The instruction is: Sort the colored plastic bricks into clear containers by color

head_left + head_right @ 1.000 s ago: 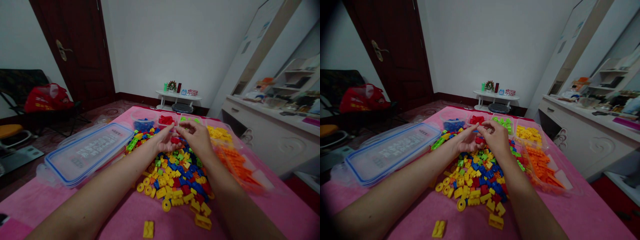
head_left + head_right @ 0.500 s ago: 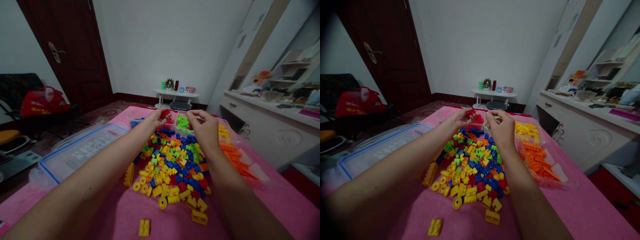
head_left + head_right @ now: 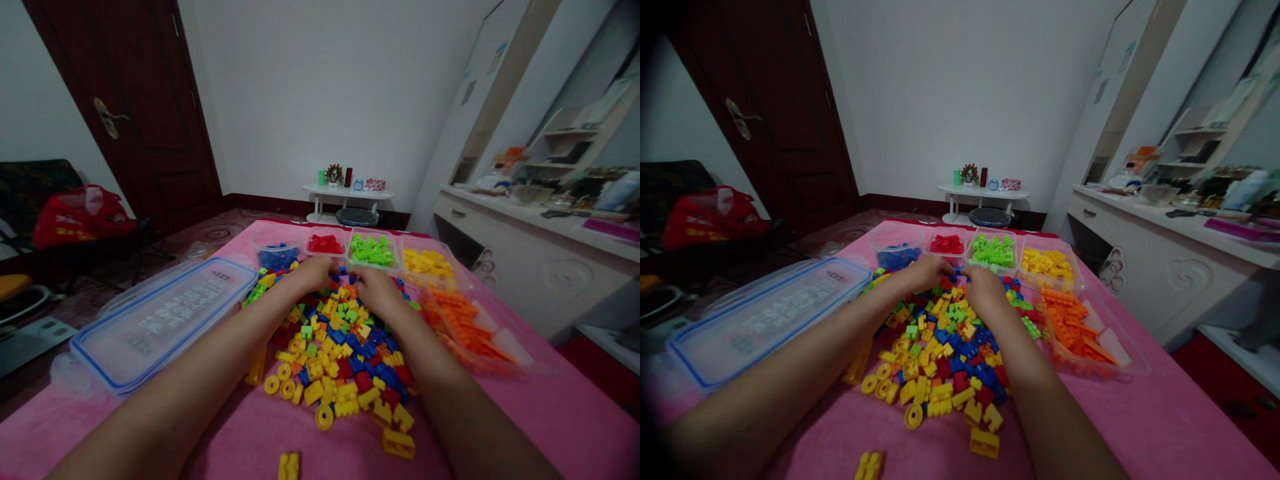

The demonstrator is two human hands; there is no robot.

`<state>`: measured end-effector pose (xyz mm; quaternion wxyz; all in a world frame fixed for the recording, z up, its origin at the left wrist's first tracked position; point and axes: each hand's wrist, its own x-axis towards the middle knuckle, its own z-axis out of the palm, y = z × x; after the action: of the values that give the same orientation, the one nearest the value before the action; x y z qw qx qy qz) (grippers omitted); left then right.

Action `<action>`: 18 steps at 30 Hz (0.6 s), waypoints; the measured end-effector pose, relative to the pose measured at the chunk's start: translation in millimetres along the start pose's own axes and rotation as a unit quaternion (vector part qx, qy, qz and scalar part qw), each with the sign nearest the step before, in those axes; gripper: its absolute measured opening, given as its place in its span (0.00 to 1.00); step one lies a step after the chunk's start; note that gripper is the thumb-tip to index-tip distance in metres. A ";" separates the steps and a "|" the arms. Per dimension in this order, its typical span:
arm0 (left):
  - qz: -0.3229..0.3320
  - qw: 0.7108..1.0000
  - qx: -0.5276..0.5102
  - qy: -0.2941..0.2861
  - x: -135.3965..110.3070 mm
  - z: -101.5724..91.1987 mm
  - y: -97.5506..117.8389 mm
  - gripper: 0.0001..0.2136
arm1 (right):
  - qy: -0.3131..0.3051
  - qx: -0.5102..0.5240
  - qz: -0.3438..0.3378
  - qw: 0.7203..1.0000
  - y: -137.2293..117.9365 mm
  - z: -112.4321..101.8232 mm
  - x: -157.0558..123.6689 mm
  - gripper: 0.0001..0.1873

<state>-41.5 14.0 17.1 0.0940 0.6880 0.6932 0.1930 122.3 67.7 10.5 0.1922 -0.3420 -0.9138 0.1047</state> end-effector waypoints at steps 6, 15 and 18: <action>0.040 0.992 0.120 -0.011 -10.1 15.2 -15.9 0.25 | -0.109 -0.108 -0.007 0.988 -0.6 11.1 -6.4 0.29; -0.003 0.990 0.128 0.054 -23.0 3.6 -13.1 0.12 | -0.091 -0.151 0.026 0.984 -1.9 7.8 -6.6 0.22; -0.008 0.994 0.055 0.090 -20.4 -0.7 -14.0 0.12 | -0.075 -0.152 0.056 0.984 0.1 2.5 -7.3 0.19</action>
<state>-53.8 -5.9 9.4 -0.0051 0.6662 0.7139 0.2154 126.4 62.7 6.2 0.0624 -0.4090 -0.9104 0.0007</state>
